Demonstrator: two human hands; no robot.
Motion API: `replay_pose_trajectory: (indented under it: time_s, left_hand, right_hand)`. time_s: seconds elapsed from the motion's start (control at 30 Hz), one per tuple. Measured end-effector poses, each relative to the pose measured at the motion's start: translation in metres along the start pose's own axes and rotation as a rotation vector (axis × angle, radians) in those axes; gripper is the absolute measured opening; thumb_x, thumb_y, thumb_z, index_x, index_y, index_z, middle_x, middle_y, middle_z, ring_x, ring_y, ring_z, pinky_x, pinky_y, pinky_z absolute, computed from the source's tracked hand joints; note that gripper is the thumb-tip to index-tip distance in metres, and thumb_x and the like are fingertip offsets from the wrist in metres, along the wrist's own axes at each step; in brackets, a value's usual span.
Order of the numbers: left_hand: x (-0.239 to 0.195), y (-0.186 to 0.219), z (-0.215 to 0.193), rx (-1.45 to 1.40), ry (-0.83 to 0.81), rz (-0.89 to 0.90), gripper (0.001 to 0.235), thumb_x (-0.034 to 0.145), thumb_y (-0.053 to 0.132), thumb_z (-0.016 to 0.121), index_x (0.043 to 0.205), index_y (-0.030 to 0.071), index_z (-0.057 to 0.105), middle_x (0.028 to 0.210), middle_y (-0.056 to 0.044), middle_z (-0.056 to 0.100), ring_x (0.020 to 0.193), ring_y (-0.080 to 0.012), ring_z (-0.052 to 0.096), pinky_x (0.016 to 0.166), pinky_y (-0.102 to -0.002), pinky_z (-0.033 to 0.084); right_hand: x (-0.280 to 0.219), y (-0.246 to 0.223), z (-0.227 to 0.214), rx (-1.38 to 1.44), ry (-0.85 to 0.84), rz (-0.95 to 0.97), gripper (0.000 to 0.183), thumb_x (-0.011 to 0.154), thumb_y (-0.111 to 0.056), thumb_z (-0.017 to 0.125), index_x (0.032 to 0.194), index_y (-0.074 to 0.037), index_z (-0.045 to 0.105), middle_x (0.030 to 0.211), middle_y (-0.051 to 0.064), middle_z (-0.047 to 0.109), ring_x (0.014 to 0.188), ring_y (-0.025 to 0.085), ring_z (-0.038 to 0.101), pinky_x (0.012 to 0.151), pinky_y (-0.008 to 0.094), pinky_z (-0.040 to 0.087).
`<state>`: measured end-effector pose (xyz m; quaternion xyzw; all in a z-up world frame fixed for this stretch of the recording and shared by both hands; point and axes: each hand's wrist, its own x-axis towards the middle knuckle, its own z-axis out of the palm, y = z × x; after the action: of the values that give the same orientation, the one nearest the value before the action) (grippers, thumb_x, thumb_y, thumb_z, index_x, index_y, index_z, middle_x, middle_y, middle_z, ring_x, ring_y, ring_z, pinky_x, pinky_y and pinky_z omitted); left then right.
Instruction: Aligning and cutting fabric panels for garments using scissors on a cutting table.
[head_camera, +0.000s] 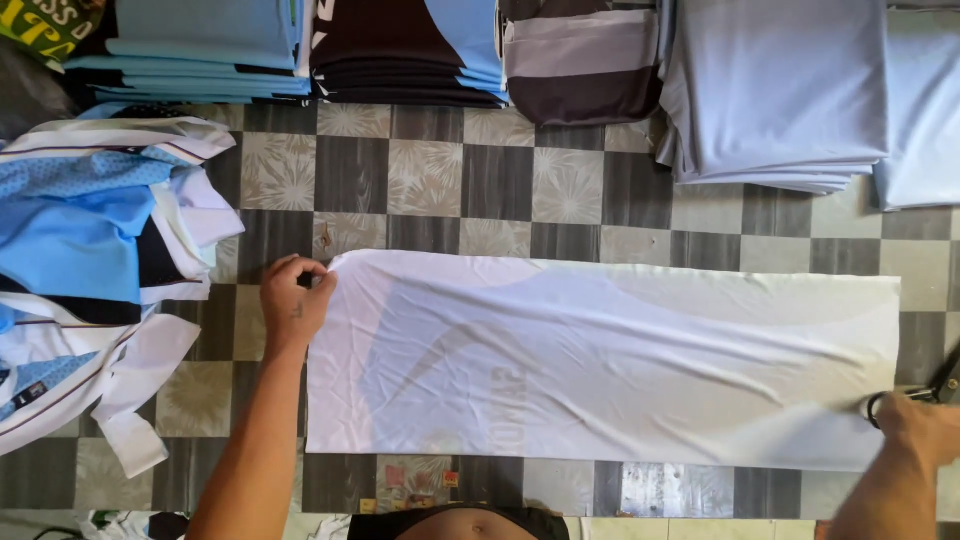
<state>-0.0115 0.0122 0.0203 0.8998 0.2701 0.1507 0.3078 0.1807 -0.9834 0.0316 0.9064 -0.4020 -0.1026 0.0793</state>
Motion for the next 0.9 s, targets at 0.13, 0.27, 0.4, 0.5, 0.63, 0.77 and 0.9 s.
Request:
replay_pose_trajectory:
  time_s: [0.13,0.27,0.4,0.5,0.63,0.77,0.9]
  left_hand:
    - [-0.010,-0.007,0.003,-0.034,-0.006,-0.051,0.008,0.085,0.013,0.086,0.093,0.014,0.083,0.113,-0.006,0.080,0.134,-0.0296,0.070,0.107,-0.043,0.055]
    - [-0.014,-0.012,0.010,-0.007,0.060,0.013,0.016,0.079,0.008,0.090,0.087,0.017,0.079,0.104,-0.002,0.077,0.129,-0.0296,0.074,0.112,-0.044,0.057]
    - [-0.022,-0.012,0.009,0.028,0.113,0.078,0.027,0.077,0.010,0.100,0.085,0.024,0.078,0.102,0.004,0.073,0.125,-0.0282,0.076,0.116,-0.044,0.058]
    - [-0.030,-0.018,0.009,0.048,0.134,0.094,0.029,0.076,0.011,0.103,0.084,0.023,0.077,0.101,0.001,0.071,0.122,-0.0289,0.076,0.114,-0.043,0.058]
    - [-0.033,-0.015,0.006,0.035,0.152,0.115,0.028,0.078,0.009,0.104,0.090,0.021,0.080,0.099,0.001,0.074,0.117,-0.0278,0.077,0.112,-0.042,0.059]
    - [-0.037,-0.012,0.006,0.022,0.171,0.128,0.037,0.076,0.012,0.106,0.107,0.018,0.086,0.106,-0.003,0.079,0.117,-0.0307,0.077,0.110,-0.045,0.059]
    - [-0.043,-0.001,0.003,0.012,0.184,0.120,0.043,0.077,0.009,0.104,0.115,0.017,0.086,0.111,-0.004,0.080,0.118,-0.0309,0.076,0.110,-0.046,0.057]
  right_hand:
    - [-0.048,-0.090,0.051,0.232,0.724,-0.859,0.028,0.116,-0.016,0.102,0.135,-0.001,0.088,0.122,0.016,0.084,0.110,0.034,0.077,0.099,0.043,0.058]
    - [-0.252,-0.254,0.033,0.848,0.084,-1.132,0.025,0.099,0.004,0.090,0.121,-0.007,0.084,0.111,0.011,0.083,0.110,0.034,0.076,0.108,0.046,0.053]
    - [-0.391,-0.341,-0.004,0.761,0.071,-1.310,0.020,0.096,-0.015,0.091,0.114,-0.025,0.088,0.109,-0.003,0.078,0.104,0.025,0.074,0.095,0.041,0.053]
    - [-0.425,-0.352,-0.017,0.629,0.105,-1.300,0.016,0.099,-0.023,0.088,0.113,-0.028,0.090,0.106,-0.004,0.073,0.103,0.023,0.069,0.092,0.040,0.051]
    - [-0.431,-0.358,-0.003,0.600,0.048,-1.236,0.014,0.100,-0.028,0.086,0.114,-0.030,0.088,0.106,-0.004,0.071,0.104,0.023,0.067,0.092,0.038,0.047]
    - [-0.430,-0.360,0.000,0.602,-0.035,-1.158,0.015,0.102,-0.032,0.083,0.117,-0.031,0.085,0.108,-0.005,0.070,0.106,0.022,0.065,0.097,0.039,0.045]
    - [-0.426,-0.362,0.007,0.591,-0.066,-1.130,0.016,0.101,-0.034,0.084,0.116,-0.031,0.084,0.107,-0.004,0.067,0.107,0.024,0.063,0.097,0.041,0.044]
